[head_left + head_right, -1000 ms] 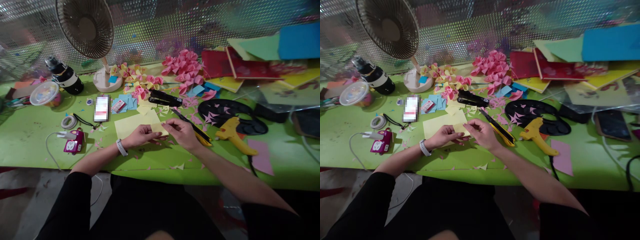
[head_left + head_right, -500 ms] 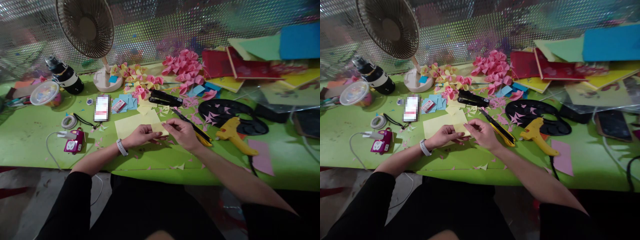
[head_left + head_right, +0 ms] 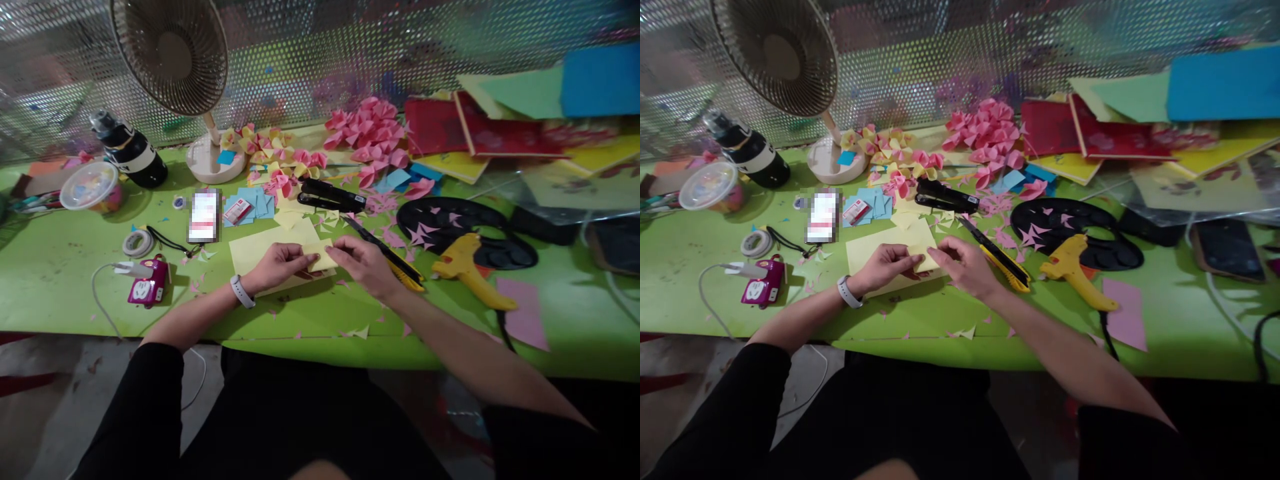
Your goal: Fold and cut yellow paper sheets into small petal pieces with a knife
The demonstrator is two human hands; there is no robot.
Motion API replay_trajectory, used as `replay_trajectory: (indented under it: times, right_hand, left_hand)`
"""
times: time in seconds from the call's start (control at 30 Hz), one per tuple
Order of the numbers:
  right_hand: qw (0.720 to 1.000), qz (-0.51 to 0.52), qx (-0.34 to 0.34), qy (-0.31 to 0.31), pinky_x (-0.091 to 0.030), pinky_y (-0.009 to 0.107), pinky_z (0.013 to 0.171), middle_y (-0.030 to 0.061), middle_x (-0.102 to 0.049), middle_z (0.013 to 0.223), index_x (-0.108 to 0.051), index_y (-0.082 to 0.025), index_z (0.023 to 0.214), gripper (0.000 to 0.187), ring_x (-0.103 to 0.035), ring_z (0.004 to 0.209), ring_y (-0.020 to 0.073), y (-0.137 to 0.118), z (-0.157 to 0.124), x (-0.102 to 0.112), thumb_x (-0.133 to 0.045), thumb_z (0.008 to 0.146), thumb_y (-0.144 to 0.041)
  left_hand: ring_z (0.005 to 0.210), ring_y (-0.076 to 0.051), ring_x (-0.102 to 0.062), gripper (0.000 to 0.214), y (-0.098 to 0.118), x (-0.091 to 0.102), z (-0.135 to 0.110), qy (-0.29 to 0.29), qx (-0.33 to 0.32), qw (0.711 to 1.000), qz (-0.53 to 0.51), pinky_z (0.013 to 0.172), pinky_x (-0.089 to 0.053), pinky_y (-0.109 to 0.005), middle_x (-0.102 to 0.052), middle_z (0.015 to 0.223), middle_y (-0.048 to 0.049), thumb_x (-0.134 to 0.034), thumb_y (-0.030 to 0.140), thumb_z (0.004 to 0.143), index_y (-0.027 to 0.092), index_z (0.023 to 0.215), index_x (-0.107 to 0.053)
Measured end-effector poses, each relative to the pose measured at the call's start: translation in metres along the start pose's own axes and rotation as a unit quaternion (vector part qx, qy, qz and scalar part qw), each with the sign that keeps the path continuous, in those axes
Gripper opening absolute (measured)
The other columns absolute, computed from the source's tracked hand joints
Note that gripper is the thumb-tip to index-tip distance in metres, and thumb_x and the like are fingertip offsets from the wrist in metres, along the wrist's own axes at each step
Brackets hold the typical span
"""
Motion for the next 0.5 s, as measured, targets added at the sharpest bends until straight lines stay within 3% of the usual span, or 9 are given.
replay_trajectory:
  times: [0.13,0.27,0.5]
  right_hand:
    - [0.998,-0.030,-0.014,-0.059,-0.032,0.028,0.043,-0.0034,-0.047,0.056,-0.052,-0.024,0.066,0.053,-0.039,0.048,0.0117,0.003,0.002,-0.009,-0.063,0.084,-0.072]
    - [0.997,-0.040,-0.005,-0.068,-0.035,0.028,0.044,-0.0026,-0.049,0.059,-0.051,-0.024,0.071,0.053,-0.043,0.050,0.0128,0.005,0.003,-0.011,-0.058,0.087,-0.074]
    - [0.995,-0.048,-0.007,-0.083,-0.038,0.028,0.041,-0.0029,-0.050,0.058,-0.048,-0.025,0.072,0.052,-0.044,0.047,0.0125,0.004,0.000,-0.016,-0.057,0.088,-0.073]
  left_hand:
    - [0.063,-0.009,-0.065,0.051,0.000,0.007,0.001,0.023,-0.009,0.999,0.023,0.068,-0.058,-0.025,-0.060,0.062,0.0017,-0.080,0.057,0.077,0.010,0.068,-0.060]
    - [0.068,-0.012,-0.071,0.050,-0.003,0.011,0.004,0.027,0.022,0.999,-0.002,0.072,-0.060,-0.026,-0.065,0.065,-0.0008,-0.083,0.055,0.075,0.010,0.071,-0.063]
    - [0.074,-0.017,-0.076,0.047,-0.014,-0.001,0.000,-0.062,0.154,0.985,-0.045,0.073,-0.061,-0.028,-0.078,0.086,-0.0134,-0.092,0.044,0.065,0.006,0.086,-0.073]
Point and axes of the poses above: each hand's wrist, its own z-axis towards the middle knuckle, its own x-axis out of the back of the hand, y = z × x, the point moved 8 cm from there along z, towards the middle knuckle
